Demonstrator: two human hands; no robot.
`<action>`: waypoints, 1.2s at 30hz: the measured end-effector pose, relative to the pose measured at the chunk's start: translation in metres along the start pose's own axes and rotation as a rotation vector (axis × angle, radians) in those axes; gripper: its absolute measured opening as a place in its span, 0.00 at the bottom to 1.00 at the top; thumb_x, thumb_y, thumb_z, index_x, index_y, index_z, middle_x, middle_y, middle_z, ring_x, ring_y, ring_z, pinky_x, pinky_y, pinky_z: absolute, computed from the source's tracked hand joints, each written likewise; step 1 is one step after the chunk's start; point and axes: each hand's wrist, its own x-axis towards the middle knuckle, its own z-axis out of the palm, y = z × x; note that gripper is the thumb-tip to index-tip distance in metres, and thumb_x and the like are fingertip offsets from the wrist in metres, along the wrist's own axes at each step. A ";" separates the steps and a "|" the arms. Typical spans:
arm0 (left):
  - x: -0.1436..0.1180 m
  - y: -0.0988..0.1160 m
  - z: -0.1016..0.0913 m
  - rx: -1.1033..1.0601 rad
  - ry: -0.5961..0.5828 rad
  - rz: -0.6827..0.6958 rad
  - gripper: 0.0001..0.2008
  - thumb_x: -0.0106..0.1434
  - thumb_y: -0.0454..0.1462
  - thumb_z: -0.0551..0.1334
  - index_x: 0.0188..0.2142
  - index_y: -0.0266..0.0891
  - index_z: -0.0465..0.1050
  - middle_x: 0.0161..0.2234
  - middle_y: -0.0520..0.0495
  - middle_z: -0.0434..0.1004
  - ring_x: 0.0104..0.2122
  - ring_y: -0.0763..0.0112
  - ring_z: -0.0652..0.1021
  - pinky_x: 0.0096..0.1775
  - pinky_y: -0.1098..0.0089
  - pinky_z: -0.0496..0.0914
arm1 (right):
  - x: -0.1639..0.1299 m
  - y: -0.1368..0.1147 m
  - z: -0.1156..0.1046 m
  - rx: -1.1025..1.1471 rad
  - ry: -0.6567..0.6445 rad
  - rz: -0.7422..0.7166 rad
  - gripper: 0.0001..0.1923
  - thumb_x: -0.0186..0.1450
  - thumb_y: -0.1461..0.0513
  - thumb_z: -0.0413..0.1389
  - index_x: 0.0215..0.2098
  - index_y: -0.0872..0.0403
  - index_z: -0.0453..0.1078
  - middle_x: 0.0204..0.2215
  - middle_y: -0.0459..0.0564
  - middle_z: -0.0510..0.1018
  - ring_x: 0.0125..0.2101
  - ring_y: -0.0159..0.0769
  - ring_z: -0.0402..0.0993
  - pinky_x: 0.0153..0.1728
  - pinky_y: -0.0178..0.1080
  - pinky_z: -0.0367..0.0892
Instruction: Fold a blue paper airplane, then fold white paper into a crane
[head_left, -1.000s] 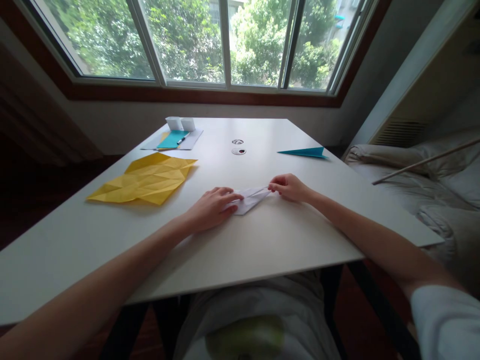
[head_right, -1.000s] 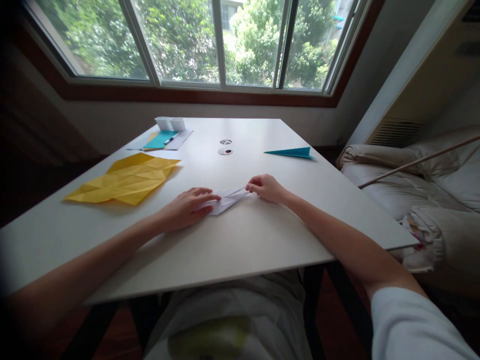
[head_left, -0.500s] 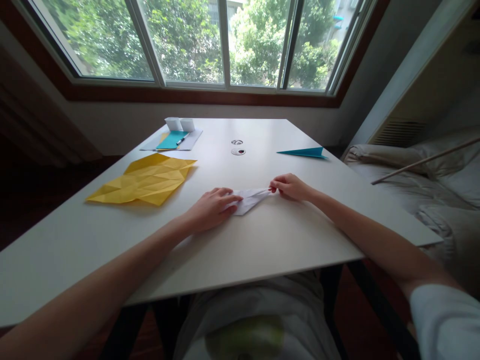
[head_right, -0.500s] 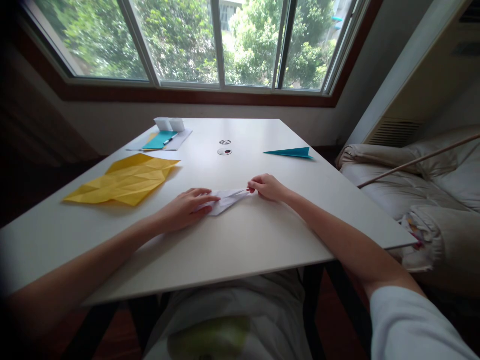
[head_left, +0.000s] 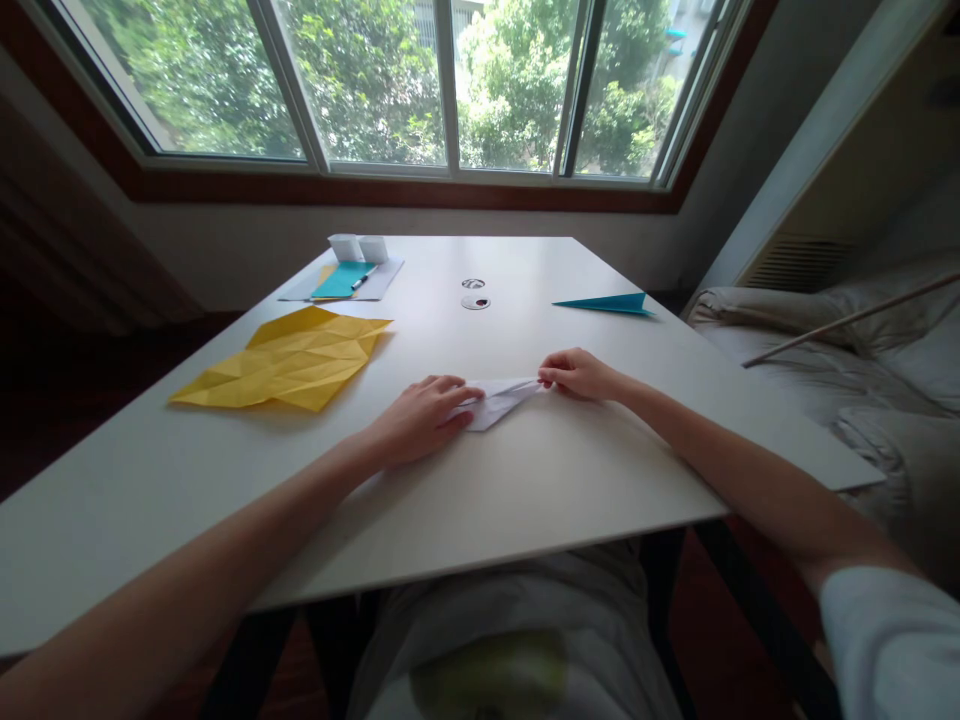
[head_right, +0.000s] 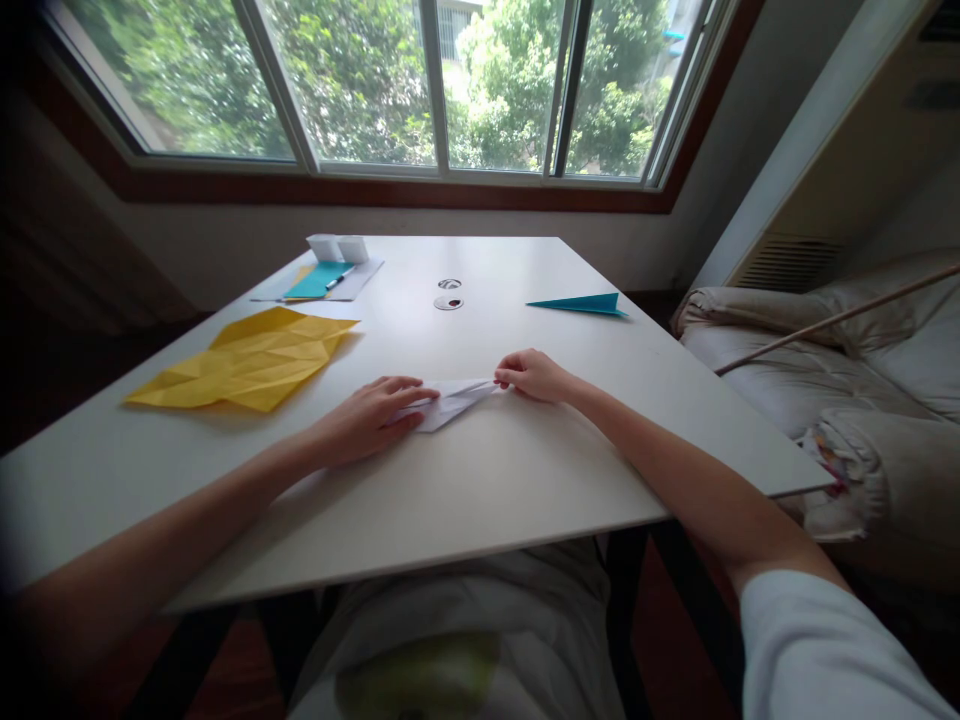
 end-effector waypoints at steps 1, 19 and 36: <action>0.000 0.001 -0.001 -0.011 0.004 -0.005 0.20 0.64 0.45 0.49 0.54 0.49 0.62 0.52 0.44 0.65 0.51 0.58 0.66 0.50 0.58 0.63 | 0.001 0.001 0.000 0.012 0.000 0.003 0.14 0.58 0.55 0.51 0.28 0.57 0.72 0.21 0.45 0.73 0.19 0.26 0.63 0.23 0.32 0.57; 0.000 0.001 -0.005 -0.240 0.088 -0.089 0.27 0.58 0.45 0.57 0.56 0.41 0.56 0.51 0.40 0.62 0.47 0.58 0.69 0.47 0.59 0.65 | 0.002 -0.002 0.008 0.168 0.074 -0.115 0.17 0.54 0.56 0.59 0.38 0.59 0.73 0.29 0.49 0.75 0.22 0.26 0.66 0.23 0.31 0.62; -0.006 -0.007 -0.034 0.203 0.488 0.225 0.16 0.60 0.30 0.53 0.48 0.39 0.63 0.35 0.46 0.73 0.37 0.64 0.71 0.39 0.66 0.67 | -0.004 -0.011 0.011 0.325 0.230 -0.295 0.13 0.53 0.56 0.61 0.32 0.57 0.71 0.28 0.48 0.75 0.25 0.28 0.68 0.27 0.34 0.66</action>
